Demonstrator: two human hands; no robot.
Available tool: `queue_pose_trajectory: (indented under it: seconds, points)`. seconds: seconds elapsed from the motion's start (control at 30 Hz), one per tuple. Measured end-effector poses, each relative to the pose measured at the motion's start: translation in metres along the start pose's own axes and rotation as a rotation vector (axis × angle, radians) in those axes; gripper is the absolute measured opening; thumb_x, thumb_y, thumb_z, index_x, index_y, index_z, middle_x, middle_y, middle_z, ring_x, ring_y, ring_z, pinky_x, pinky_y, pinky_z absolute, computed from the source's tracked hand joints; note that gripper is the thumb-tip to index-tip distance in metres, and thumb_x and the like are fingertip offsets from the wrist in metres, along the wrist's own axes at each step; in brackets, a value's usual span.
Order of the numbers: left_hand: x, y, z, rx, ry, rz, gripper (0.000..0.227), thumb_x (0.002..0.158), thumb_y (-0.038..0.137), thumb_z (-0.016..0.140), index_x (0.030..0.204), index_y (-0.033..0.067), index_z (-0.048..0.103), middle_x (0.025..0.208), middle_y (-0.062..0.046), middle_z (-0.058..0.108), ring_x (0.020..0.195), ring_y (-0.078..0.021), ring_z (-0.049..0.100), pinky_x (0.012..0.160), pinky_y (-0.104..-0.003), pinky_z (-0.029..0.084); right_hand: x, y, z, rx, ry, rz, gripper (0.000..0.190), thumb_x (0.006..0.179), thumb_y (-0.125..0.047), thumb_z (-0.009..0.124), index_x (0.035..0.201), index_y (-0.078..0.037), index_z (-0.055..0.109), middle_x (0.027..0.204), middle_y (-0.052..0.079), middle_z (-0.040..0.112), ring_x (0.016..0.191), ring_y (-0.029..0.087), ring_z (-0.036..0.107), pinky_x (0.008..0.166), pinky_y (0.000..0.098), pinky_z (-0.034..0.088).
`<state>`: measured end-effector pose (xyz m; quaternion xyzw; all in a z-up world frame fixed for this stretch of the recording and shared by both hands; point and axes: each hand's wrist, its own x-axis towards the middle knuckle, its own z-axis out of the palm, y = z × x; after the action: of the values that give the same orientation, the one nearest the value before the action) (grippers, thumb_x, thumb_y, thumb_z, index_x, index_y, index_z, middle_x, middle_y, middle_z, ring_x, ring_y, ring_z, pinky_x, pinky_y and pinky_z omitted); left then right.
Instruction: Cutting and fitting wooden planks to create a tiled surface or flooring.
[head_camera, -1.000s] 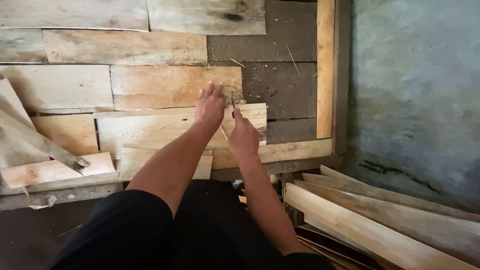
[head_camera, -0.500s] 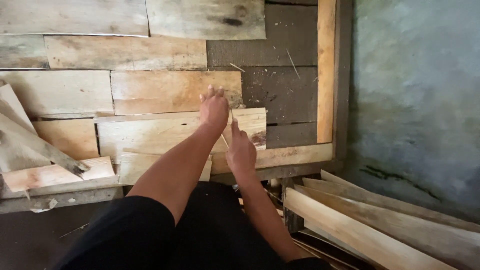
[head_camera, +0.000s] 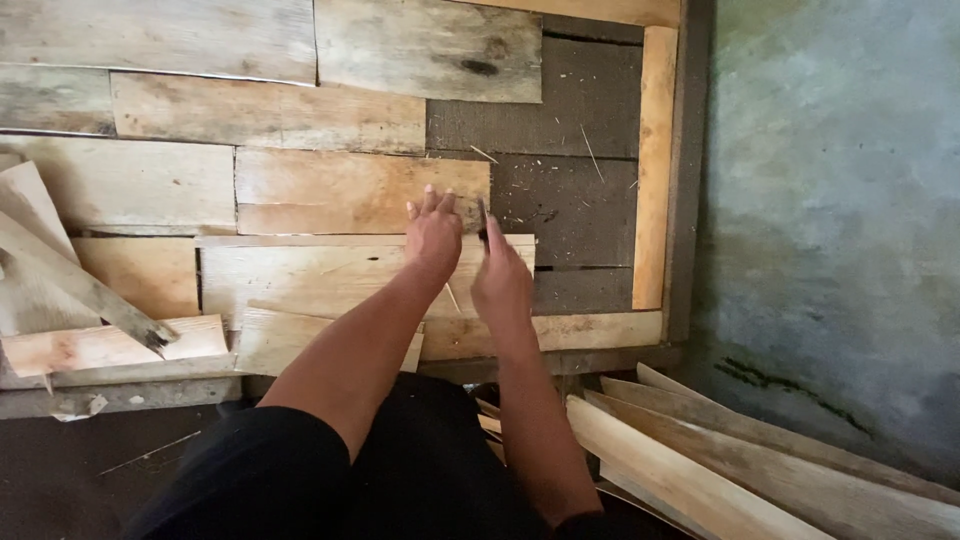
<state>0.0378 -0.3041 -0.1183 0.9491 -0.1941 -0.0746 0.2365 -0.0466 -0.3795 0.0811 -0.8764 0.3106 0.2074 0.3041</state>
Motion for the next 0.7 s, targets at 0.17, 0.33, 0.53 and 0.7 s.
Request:
queue_pose_trajectory:
  seconds: [0.17,0.33,0.53,0.7]
  points:
    - [-0.005,0.023,-0.061,0.218,-0.285,0.123,0.038,0.094,0.022,0.061,0.130,0.0117,0.070,0.162,-0.009,0.031,0.153,-0.0400,0.020,0.120,-0.062,0.022,0.074,0.023,0.046,0.088,0.366,-0.374,0.059,0.101,-0.006,0.051,0.158,-0.009,0.038,0.135,0.020,0.065,0.116,0.036,0.068,0.096,0.0467,0.054]
    - [-0.002,0.037,-0.099,0.314,-0.464,0.120,0.030,0.096,0.019,0.063,0.124,0.0156,0.074,0.170,-0.008,0.023,0.155,-0.0376,0.016,0.124,-0.057,0.021,0.080,0.013,0.043,0.030,0.377,-0.327,0.060,0.098,-0.010,0.053,0.156,-0.015,0.040,0.135,0.020,0.065,0.116,0.037,0.067,0.094,0.0454,0.055]
    - [-0.005,0.031,-0.083,0.264,-0.400,0.111,0.039,0.094,0.020,0.065,0.133,0.0141,0.069,0.167,-0.008,0.027,0.155,-0.0380,0.020,0.122,-0.060,0.024,0.077,0.015,0.043,0.024,0.341,-0.307,0.057,0.100,-0.010,0.052,0.156,-0.017,0.041,0.130,0.019,0.066,0.113,0.037,0.068,0.092,0.0458,0.055]
    - [-0.002,0.029,-0.079,0.253,-0.337,0.135,0.046,0.093,0.020,0.066,0.138,0.0128,0.065,0.164,-0.011,0.030,0.151,-0.0407,0.022,0.120,-0.062,0.025,0.076,0.013,0.040,0.028,0.356,-0.346,0.058,0.097,-0.009,0.054,0.154,-0.016,0.044,0.129,0.020,0.068,0.114,0.039,0.067,0.091,0.0467,0.055]
